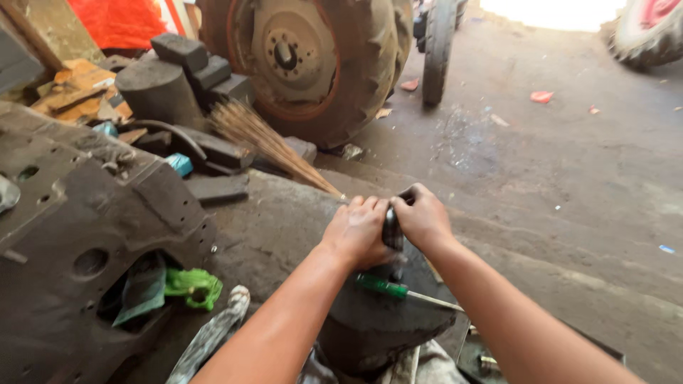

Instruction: The person holds a cylindrical mechanical part on a workbench and repeatedly rubs its surface with a small dark object. They then use a flat metal tool to scrape or adjust the part's surface. The person continues to manipulate the part with both hands throughout the clip.

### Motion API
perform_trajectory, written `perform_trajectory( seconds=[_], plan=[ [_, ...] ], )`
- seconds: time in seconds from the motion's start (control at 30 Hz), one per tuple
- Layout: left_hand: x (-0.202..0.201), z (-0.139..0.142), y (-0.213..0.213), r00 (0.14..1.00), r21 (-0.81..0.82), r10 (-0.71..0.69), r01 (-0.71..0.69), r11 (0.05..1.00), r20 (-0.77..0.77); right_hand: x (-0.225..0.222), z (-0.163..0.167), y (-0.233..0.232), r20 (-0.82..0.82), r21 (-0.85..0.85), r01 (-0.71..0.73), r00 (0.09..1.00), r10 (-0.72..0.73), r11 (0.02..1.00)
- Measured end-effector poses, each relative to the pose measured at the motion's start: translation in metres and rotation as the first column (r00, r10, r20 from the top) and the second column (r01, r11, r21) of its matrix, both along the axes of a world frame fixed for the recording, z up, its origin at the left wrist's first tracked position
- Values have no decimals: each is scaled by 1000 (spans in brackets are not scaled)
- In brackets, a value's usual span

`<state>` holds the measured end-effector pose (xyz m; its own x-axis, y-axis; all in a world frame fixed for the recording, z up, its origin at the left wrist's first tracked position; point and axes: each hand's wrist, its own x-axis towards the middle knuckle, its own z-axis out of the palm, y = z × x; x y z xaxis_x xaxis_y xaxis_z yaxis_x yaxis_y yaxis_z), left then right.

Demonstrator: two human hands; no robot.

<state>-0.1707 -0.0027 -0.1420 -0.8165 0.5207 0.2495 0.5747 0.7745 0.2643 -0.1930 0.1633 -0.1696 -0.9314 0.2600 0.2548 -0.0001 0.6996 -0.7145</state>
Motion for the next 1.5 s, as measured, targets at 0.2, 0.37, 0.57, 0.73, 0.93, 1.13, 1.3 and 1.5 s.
perform_trajectory(
  seconds=[0.2,0.37,0.57,0.73,0.93,1.13,1.3,1.5],
  plan=[
    [9,10,-7,996,-17,-42,41,999,-80,-26,-6,60,229,-241,-176,945,232,954],
    [16,26,-15,999,-30,-30,31,999,38,-4,-7,91,207,-334,-41,972,116,942],
    [14,44,-5,953,-249,79,-4,968,294,-1,-12,95,310,-117,-70,945,103,991],
    [14,35,-2,999,-179,-39,43,983,26,10,6,86,299,-345,-67,937,178,936],
    [11,20,-4,998,-93,-25,20,995,-50,13,14,56,227,-490,-135,934,275,861],
    [4,17,0,1000,-53,0,0,999,10,39,-10,34,160,-492,-170,946,281,854],
    [11,13,-5,998,4,-17,18,1000,-68,27,1,17,124,-448,-84,980,156,890],
    [15,8,0,997,7,-11,11,1000,-75,24,16,5,68,-219,-67,994,84,973]
  ],
)
